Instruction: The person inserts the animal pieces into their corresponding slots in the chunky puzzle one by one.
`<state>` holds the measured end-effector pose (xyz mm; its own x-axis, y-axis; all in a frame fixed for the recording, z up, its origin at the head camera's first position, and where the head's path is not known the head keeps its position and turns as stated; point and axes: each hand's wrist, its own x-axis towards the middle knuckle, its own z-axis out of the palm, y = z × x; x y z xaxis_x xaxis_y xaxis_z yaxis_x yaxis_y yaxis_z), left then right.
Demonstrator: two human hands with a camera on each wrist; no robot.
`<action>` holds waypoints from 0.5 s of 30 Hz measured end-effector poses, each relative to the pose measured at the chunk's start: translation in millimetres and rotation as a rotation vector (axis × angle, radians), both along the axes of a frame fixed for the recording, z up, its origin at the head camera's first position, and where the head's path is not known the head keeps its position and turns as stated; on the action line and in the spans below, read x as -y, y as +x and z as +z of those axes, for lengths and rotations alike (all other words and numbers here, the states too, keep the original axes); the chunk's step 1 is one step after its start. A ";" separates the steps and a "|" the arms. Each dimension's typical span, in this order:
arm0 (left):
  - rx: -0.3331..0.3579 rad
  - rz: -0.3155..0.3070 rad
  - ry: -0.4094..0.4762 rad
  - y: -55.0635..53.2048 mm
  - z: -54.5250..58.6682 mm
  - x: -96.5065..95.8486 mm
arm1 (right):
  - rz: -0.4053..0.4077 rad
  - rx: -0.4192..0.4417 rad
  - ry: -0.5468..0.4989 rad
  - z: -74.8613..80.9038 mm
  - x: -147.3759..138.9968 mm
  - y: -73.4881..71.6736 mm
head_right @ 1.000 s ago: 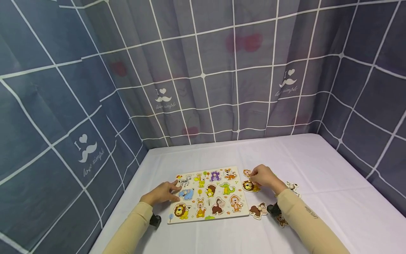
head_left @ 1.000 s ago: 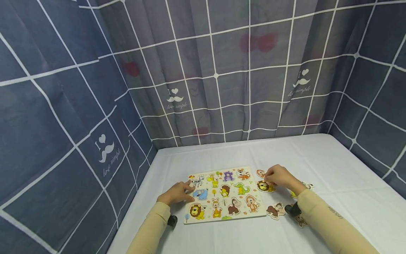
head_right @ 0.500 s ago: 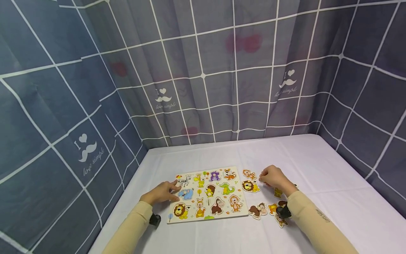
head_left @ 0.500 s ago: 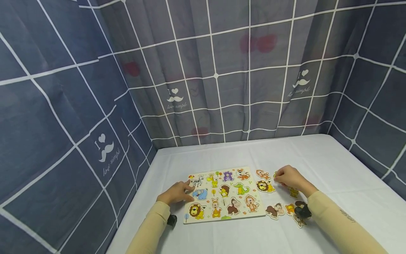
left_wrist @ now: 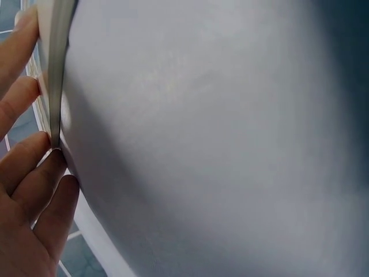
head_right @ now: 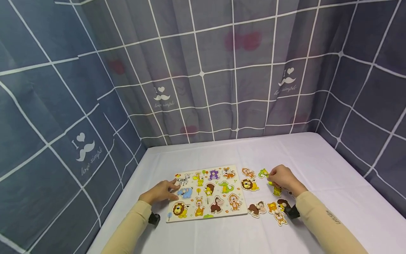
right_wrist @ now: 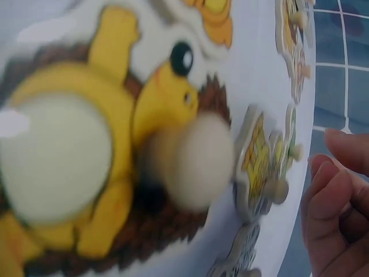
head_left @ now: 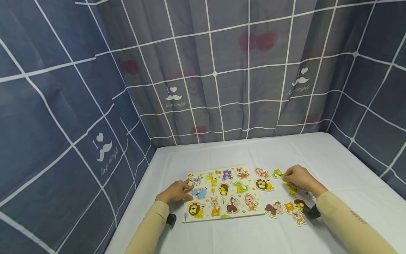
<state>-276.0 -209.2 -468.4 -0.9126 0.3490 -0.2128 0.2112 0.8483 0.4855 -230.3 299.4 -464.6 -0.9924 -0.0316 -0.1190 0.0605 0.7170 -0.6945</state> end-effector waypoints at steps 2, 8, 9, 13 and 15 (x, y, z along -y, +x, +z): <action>-0.005 -0.002 -0.005 -0.7 0.0 0.3 | -0.009 0.006 0.007 0.1 -3.0 0.2; -0.006 0.001 -0.002 -0.5 -0.5 1.1 | -0.034 0.020 0.024 -3.0 -10.6 4.0; -0.003 0.005 0.000 -0.5 -0.4 1.0 | -0.038 0.016 0.026 -3.4 -12.2 4.8; -0.005 0.011 0.001 -0.1 0.0 0.3 | -0.049 0.016 0.032 -3.7 -20.0 7.8; 0.002 0.014 0.007 0.5 -0.3 0.1 | -0.054 0.027 0.031 -3.3 -24.6 8.9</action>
<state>-275.5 -209.3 -468.7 -0.9172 0.3374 -0.2121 0.1979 0.8476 0.4923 -221.4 324.0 -467.9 -0.9890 0.0258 -0.1455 0.1177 0.7332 -0.6697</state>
